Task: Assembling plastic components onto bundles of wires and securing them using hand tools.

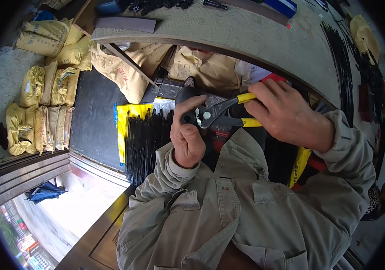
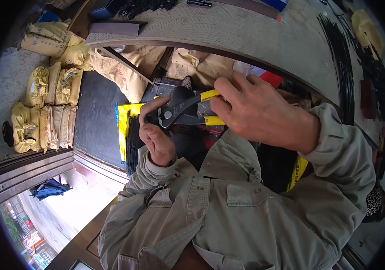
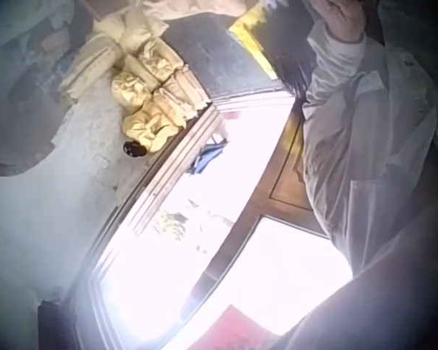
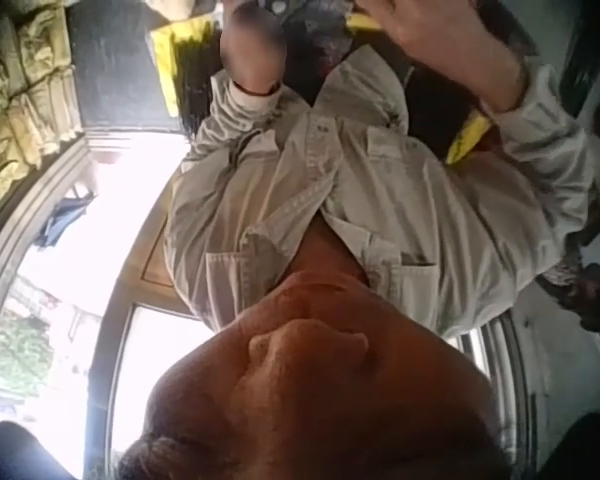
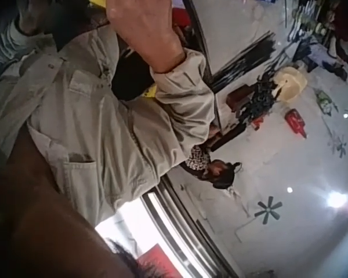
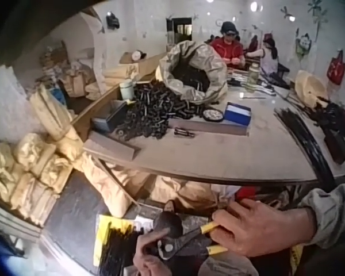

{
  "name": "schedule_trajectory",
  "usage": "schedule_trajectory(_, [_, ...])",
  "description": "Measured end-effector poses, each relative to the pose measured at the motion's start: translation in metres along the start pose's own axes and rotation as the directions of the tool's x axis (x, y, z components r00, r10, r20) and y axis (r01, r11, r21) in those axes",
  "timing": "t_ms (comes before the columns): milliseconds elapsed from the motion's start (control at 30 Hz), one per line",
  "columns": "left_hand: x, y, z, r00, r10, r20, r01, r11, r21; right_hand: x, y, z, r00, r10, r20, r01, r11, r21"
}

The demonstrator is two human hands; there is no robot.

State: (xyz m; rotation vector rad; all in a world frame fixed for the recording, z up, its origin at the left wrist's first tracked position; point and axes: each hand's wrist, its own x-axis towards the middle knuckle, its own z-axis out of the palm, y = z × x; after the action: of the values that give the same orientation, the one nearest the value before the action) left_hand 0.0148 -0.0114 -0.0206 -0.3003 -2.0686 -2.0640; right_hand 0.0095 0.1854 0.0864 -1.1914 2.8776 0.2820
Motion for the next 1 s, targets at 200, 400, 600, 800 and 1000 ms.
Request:
schedule_trajectory(200, [0.007, 0.003, -0.006, 0.969, -0.092, 0.23, 0.141, 0.968, -0.207, -0.004, 0.002, 0.012, 0.983, 0.016, -0.185, 0.048, 0.939, 0.341])
schedule_trajectory(400, [0.006, -0.003, -0.016, 0.905, -0.04, 0.425, 0.206, 0.913, -0.352, -0.013, 0.018, 0.001, 0.961, -0.162, 0.226, -0.179, 0.261, 0.949])
schedule_trajectory(600, [0.002, 0.006, -0.009, 0.908, 0.011, 0.418, 0.132, 0.941, -0.311, -0.012, 0.026, -0.017, 0.879, -0.208, 0.428, -0.37, 0.267, 0.89])
schedule_trajectory(800, [0.003, 0.002, -0.009, 0.915, -0.002, 0.402, 0.136, 0.943, -0.303, -0.007, 0.024, -0.01, 0.888, -0.208, 0.409, -0.305, 0.398, 0.865])
schedule_trajectory(1000, [0.004, 0.006, 0.0, 0.939, -0.016, 0.345, 0.056, 0.993, -0.106, -0.012, 0.019, 0.003, 0.967, -0.123, 0.224, -0.109, 0.594, 0.797])
